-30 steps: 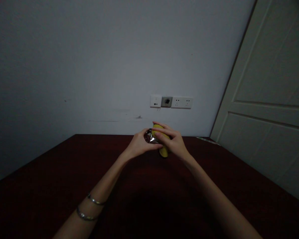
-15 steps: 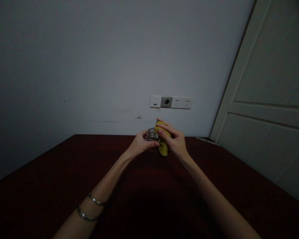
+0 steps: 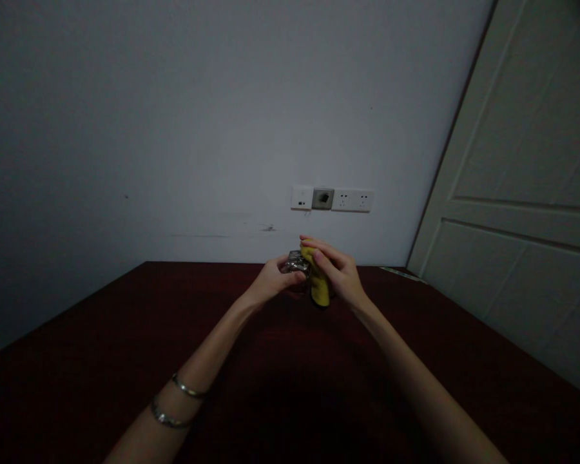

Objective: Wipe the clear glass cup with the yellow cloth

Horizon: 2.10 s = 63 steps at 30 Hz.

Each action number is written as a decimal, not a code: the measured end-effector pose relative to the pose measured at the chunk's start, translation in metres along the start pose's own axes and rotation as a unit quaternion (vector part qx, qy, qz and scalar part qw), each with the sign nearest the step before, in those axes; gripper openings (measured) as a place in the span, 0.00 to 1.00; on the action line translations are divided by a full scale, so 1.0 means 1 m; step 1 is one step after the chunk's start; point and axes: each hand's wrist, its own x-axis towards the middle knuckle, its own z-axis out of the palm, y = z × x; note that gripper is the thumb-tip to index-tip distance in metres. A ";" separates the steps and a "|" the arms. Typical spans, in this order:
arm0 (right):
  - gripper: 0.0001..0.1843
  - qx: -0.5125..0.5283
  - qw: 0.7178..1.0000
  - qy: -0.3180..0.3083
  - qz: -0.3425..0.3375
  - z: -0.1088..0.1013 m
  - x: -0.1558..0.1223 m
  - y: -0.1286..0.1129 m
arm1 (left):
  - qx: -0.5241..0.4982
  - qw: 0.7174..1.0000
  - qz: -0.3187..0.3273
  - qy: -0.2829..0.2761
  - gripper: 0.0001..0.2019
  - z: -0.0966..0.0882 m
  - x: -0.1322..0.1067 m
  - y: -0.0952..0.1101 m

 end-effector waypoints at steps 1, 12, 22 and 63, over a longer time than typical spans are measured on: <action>0.17 -0.003 1.000 -0.025 -0.005 -0.002 -0.001 0.000 | -0.003 1.000 -0.004 0.000 0.33 -0.001 0.000 -0.001; 0.42 -0.139 0.986 -0.029 -0.085 0.008 -0.009 0.004 | -0.024 0.999 -0.028 0.027 0.31 -0.002 0.004 0.002; 0.39 0.033 0.990 0.073 0.118 0.010 -0.005 0.013 | 0.029 0.999 -0.037 -0.012 0.57 -0.016 0.001 0.008; 0.09 -0.092 0.992 -0.029 -0.075 0.011 -0.001 -0.002 | 0.313 0.933 0.137 0.114 0.34 0.006 0.002 -0.001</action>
